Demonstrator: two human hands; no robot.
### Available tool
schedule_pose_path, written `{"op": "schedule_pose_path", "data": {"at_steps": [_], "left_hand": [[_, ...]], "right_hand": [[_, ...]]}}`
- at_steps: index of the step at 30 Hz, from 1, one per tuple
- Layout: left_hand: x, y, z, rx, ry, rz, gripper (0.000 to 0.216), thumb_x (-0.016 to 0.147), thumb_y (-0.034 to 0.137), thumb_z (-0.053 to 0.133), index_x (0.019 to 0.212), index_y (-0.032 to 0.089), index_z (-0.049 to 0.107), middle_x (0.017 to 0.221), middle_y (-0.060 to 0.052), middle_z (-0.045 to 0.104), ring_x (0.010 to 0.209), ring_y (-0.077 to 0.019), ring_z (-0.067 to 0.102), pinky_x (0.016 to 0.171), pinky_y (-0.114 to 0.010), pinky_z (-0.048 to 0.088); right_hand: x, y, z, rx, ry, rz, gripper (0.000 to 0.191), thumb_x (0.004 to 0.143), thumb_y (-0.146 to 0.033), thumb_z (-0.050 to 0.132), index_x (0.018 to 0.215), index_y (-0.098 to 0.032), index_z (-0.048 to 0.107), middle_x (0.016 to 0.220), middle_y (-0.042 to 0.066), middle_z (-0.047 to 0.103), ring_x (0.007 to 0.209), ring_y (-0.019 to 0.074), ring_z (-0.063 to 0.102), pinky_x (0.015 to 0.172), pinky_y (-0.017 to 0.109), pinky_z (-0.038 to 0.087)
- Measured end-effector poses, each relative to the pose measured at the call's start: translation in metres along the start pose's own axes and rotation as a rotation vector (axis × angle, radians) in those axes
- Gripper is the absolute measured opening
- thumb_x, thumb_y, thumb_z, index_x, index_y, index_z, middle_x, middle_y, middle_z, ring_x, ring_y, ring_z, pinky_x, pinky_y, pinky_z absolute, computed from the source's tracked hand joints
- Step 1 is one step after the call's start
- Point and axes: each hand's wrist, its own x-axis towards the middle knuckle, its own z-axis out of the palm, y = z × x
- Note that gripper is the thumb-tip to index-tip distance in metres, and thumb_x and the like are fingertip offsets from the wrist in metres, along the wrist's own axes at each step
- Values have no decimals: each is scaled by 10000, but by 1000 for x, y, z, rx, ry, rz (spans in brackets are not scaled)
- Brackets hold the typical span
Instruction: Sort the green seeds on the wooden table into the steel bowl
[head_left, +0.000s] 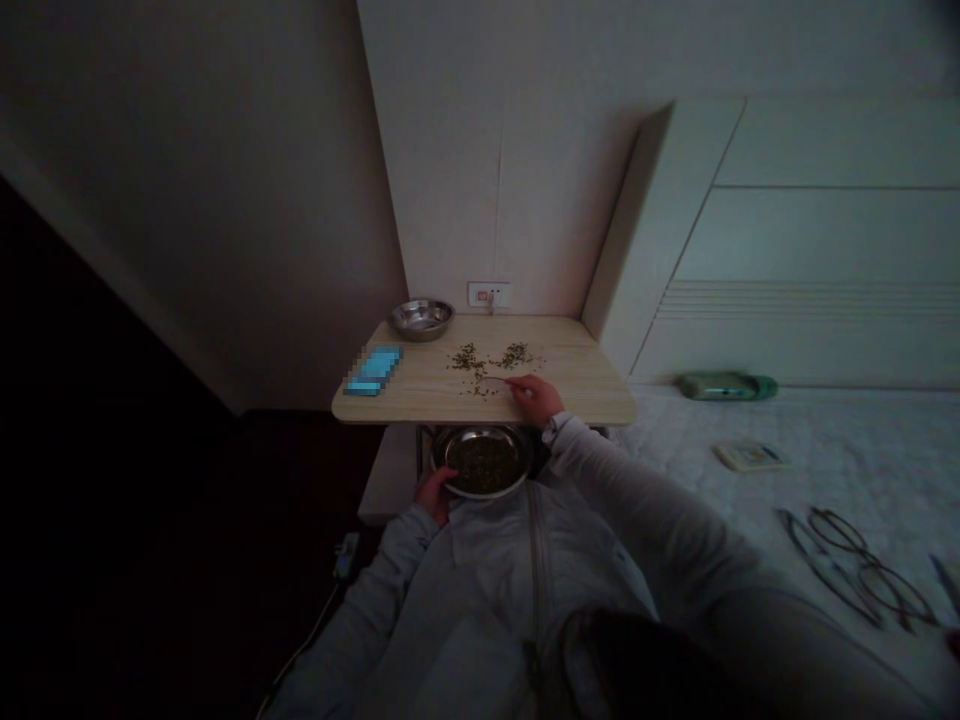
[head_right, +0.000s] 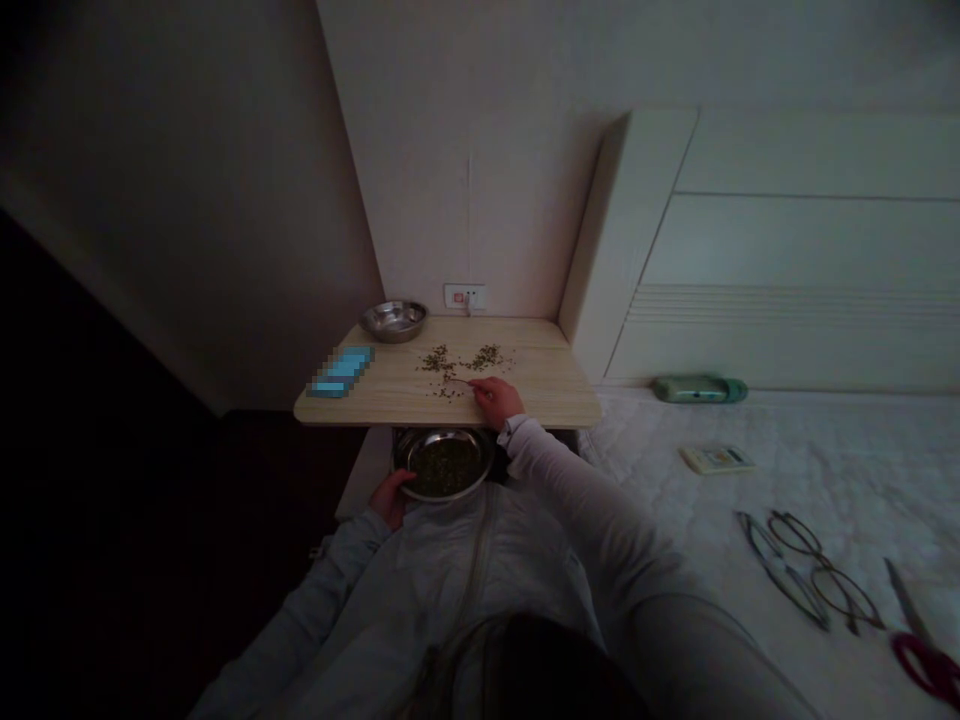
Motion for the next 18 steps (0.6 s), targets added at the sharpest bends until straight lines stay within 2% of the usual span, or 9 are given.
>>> {"op": "schedule_pose_path", "data": {"at_steps": [8, 14, 18], "left_hand": [[0, 0, 0, -10, -13, 5, 225, 573, 92, 458, 772, 92, 564, 565, -57, 623, 651, -206, 592, 580, -327, 472], [-2, 1, 2, 4, 9, 49, 228, 575, 79, 455, 773, 102, 566, 589, -45, 630, 620, -187, 593, 573, -309, 473], [-3, 1, 2, -10, -29, -3, 245, 588, 92, 447, 805, 98, 561, 626, -54, 637, 619, -185, 593, 565, -307, 473]], "right_hand": [[3, 10, -7, -23, 83, 121, 253, 703, -232, 408, 860, -181, 600, 756, 35, 589, 632, 107, 509, 644, 251, 421], [-3, 6, -11, -165, -19, 12, 266, 720, -231, 392, 897, -190, 585, 816, 47, 590, 731, 132, 520, 700, 273, 406], [-13, -6, -14, -205, -70, -51, 269, 730, -220, 385, 917, -183, 574, 824, 53, 592, 761, 139, 519, 711, 273, 398]]}}
